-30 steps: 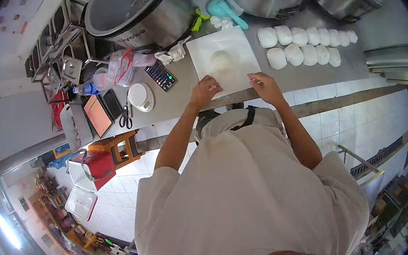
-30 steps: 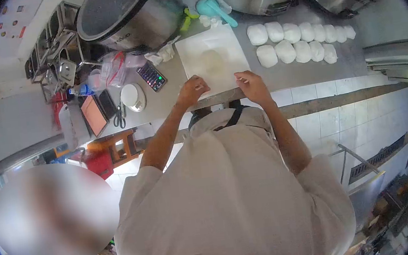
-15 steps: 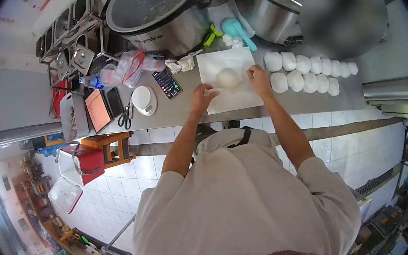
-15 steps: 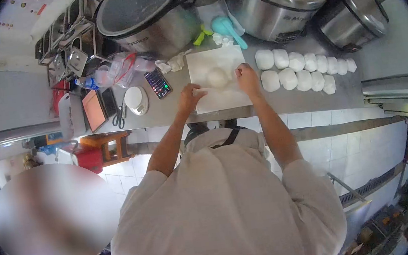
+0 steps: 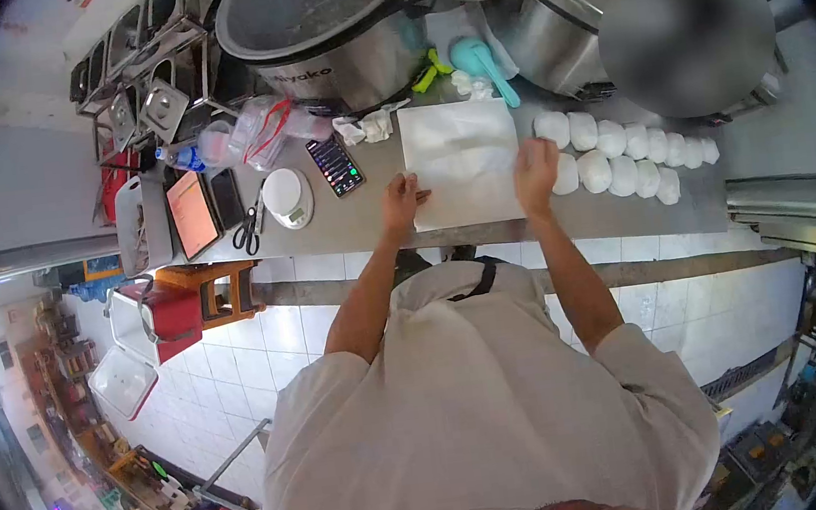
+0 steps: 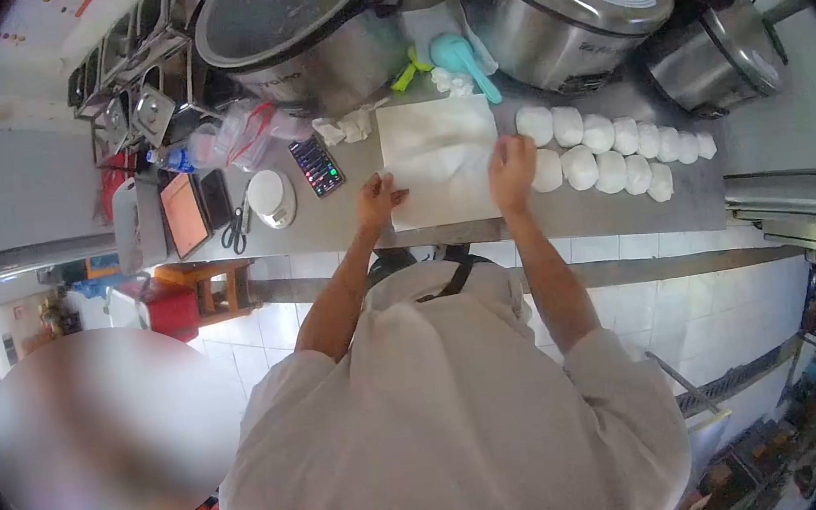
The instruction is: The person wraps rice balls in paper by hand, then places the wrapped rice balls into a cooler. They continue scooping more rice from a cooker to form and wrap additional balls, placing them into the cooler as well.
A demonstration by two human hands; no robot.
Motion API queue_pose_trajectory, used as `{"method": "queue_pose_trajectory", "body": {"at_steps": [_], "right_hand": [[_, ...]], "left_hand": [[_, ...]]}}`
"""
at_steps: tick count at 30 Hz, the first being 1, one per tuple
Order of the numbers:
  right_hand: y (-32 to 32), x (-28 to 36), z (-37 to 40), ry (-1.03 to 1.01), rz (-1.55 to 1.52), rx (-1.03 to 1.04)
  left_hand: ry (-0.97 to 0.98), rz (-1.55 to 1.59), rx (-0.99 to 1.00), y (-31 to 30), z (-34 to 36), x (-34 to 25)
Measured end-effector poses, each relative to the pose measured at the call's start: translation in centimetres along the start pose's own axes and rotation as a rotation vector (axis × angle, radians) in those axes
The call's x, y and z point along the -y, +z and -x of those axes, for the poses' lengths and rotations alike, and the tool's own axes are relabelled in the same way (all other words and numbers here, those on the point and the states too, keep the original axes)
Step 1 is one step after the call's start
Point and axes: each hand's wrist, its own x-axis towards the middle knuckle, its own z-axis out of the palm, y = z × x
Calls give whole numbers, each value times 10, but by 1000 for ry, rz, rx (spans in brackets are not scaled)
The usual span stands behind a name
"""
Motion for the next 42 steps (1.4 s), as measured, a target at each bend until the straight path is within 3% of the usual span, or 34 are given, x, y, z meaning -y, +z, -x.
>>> {"method": "queue_pose_trajectory", "body": {"at_steps": [4,7,10,12,15,16,19,22,24,26,28,31,32,35,36,39,42], "right_hand": [[-12,9,85,-613,-212,772],[0,15,87,-555,78,740],[10,24,77,-456,170,783],[10,30,73,-421,215,763],[15,29,67,-389,210,693],[15,31,67,-384,228,676],[16,35,68,-375,253,695],[11,32,79,-367,246,708],[12,26,84,-358,248,739],[11,28,84,-359,263,737],[14,26,81,-370,276,732],[16,19,80,-385,279,731],[17,18,78,-390,277,740],[15,22,81,-393,267,748],[15,23,78,-401,268,744],[15,23,75,-399,295,774],[17,22,77,-384,277,743]], "left_hand": [[120,-382,-43,-5,-8,3],[52,-325,-72,-10,-18,16],[-78,-55,-259,-3,-37,18],[-33,-289,-245,1,-56,7],[32,-711,-26,-2,-84,14],[-8,-663,128,-10,-95,16],[-3,-969,331,-30,-113,0],[-11,-821,361,-27,-158,32],[244,-848,4,12,-156,20],[353,-833,-67,24,-161,10],[334,-790,163,23,-183,-2],[486,-933,849,8,-192,-33],[272,-1053,935,14,-169,-59],[341,-1221,582,49,-94,-113],[208,-1413,471,68,-95,-112],[159,-1487,598,73,-103,-93],[746,-1517,494,49,-61,-47]]}}
